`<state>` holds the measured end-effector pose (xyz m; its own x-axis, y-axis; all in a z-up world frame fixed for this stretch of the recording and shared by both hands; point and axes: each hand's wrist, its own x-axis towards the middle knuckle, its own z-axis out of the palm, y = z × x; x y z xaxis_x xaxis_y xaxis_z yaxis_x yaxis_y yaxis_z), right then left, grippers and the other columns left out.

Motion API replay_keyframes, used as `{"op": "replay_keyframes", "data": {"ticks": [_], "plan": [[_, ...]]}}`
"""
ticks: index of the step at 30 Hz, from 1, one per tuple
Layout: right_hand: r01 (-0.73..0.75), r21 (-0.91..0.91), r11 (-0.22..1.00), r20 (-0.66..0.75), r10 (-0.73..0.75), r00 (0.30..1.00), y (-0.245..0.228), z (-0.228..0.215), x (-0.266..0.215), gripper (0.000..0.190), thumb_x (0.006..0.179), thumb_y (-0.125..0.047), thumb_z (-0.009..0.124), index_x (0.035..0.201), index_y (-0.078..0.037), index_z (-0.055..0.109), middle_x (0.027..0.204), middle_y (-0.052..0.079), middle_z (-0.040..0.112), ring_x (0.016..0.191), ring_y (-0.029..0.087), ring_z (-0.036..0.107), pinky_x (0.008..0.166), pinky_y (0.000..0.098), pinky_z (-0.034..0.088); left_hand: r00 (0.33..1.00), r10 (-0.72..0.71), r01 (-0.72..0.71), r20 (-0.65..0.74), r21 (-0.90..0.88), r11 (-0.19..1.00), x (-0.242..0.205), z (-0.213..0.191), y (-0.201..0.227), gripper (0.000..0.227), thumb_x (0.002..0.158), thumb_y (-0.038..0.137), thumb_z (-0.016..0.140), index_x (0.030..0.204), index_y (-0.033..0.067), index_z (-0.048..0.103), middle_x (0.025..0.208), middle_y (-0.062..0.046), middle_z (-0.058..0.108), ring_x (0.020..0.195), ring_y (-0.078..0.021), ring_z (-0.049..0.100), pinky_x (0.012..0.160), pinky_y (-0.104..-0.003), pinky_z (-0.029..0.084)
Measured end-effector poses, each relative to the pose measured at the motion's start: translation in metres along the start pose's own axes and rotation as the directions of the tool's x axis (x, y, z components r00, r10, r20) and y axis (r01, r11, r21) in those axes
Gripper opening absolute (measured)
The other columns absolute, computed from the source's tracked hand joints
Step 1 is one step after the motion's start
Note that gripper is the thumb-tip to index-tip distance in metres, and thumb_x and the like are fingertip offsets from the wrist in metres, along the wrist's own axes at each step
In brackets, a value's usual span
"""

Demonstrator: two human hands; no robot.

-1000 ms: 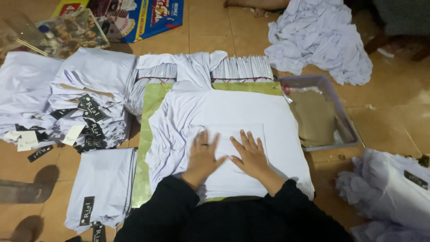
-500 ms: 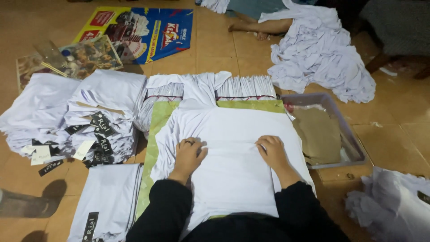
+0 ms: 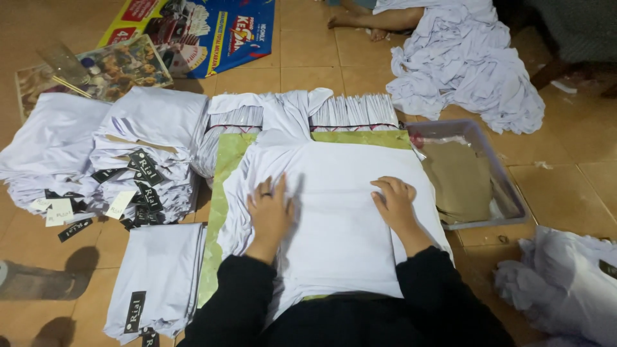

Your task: The person folds white shirts on a green mat using a cardboard template. They place the template on the shirt, fold the sides and bottom over it, remove the template, and then fold the shirt in half before stacking it.

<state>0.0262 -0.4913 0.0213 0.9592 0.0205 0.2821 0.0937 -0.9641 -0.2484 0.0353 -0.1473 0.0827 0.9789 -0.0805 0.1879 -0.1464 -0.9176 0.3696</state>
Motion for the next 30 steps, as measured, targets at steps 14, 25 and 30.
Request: {"op": "replay_keyframes", "data": {"ticks": [14,25,30], "plan": [[-0.444,0.729,0.522,0.21,0.447,0.87,-0.067,-0.074,-0.088,0.053,0.094,-0.011,0.063,0.144,-0.012,0.046,0.158,0.004,0.036,0.133,0.026,0.053,0.111,0.0358,0.046,0.957,0.246,-0.247,0.153,-0.01,0.969,-0.046,0.044,0.007,0.086,0.096,0.061,0.047,0.162,0.011,0.022,0.167,-0.027,0.014,0.155,-0.045,0.008,0.115,-0.074,0.004],[-0.843,0.537,0.032,0.802,0.29,0.522,-0.066,-0.068,-0.076,0.073,0.084,-0.012,0.064,0.153,0.0,0.045,0.144,0.023,0.06,0.128,0.037,0.058,0.108,0.048,0.046,0.191,0.926,-0.085,0.324,-0.935,0.345,-0.123,-0.034,0.048,0.051,0.107,0.036,0.044,0.153,0.0134,0.045,0.157,-0.014,0.051,0.145,-0.0294,0.049,0.122,-0.037,0.035],[-0.814,0.55,0.186,0.687,0.454,0.568,-0.098,-0.131,-0.089,0.048,0.09,-0.002,0.061,0.138,-0.01,0.063,0.134,0.005,0.062,0.123,0.02,0.057,0.099,0.0346,0.044,0.193,0.859,-0.011,0.475,-0.874,0.486,-0.126,0.023,0.04,0.056,0.105,0.037,0.041,0.157,0.0173,0.038,0.165,-0.009,0.038,0.153,-0.0263,0.034,0.127,-0.035,0.018]]}}
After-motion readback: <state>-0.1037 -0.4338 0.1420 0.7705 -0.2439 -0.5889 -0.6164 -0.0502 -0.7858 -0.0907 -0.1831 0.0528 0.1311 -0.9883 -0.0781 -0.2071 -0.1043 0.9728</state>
